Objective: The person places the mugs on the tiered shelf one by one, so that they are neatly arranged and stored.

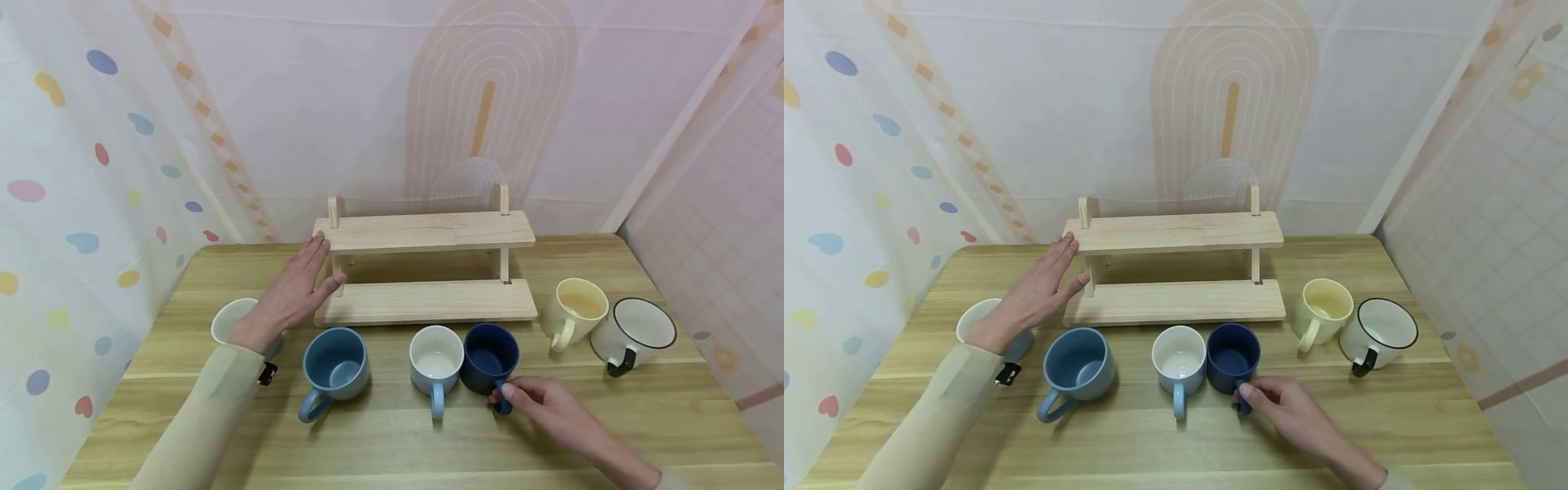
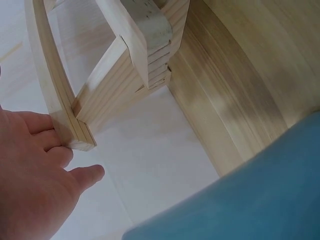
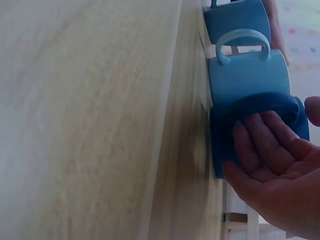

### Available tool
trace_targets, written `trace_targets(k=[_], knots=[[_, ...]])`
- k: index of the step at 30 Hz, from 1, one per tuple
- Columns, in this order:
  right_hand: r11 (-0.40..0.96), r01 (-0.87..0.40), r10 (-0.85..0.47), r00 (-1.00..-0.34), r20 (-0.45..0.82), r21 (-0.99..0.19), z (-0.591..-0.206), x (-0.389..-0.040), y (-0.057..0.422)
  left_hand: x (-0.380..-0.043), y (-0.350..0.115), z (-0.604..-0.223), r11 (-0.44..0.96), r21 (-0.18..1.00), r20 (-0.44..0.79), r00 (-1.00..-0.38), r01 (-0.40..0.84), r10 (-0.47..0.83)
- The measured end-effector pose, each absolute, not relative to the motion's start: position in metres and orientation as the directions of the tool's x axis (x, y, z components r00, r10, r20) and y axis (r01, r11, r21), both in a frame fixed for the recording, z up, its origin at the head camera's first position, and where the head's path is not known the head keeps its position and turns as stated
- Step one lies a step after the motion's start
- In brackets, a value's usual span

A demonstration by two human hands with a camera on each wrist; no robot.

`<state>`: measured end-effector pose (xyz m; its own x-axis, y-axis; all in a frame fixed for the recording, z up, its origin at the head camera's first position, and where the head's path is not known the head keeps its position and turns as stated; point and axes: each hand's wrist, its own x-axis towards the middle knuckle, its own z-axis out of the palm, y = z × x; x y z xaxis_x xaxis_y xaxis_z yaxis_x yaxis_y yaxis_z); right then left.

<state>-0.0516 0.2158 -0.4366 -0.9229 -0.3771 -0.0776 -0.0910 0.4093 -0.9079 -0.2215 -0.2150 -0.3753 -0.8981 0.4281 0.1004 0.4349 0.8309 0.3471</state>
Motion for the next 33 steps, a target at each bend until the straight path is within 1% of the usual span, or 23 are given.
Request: trace_targets(k=[4,12,17,24,29,33], knots=[[0.393,-0.051,-0.369,-0.924,-0.106,-0.918,-0.437,-0.053,0.211,-0.222,-0.215,-0.376,0.830,0.345,0.103,-0.897,0.438,0.431],[0.313,-0.018,-0.345,-0.934,-0.096,-0.949,-0.440,-0.050,0.203,-0.221,-0.214,-0.377,0.824,0.354,0.114,-0.895,0.443,0.432],[0.295,0.005,-0.298,-0.950,-0.097,-0.955,-0.440,-0.047,0.201,-0.221,-0.214,-0.376,0.821,0.357,0.118,-0.894,0.445,0.433],[0.323,-0.070,-0.231,-0.973,-0.007,-0.944,-0.441,-0.045,0.204,-0.221,-0.215,-0.376,0.821,0.358,0.123,-0.894,0.445,0.431],[0.345,-0.048,-0.164,-0.986,-0.010,-0.937,-0.438,-0.045,0.206,-0.221,-0.215,-0.376,0.818,0.361,0.131,-0.893,0.448,0.431],[0.335,-0.045,-0.145,-0.989,-0.005,-0.941,-0.434,-0.045,0.208,-0.221,-0.216,-0.376,0.817,0.365,0.124,-0.893,0.446,0.432]])
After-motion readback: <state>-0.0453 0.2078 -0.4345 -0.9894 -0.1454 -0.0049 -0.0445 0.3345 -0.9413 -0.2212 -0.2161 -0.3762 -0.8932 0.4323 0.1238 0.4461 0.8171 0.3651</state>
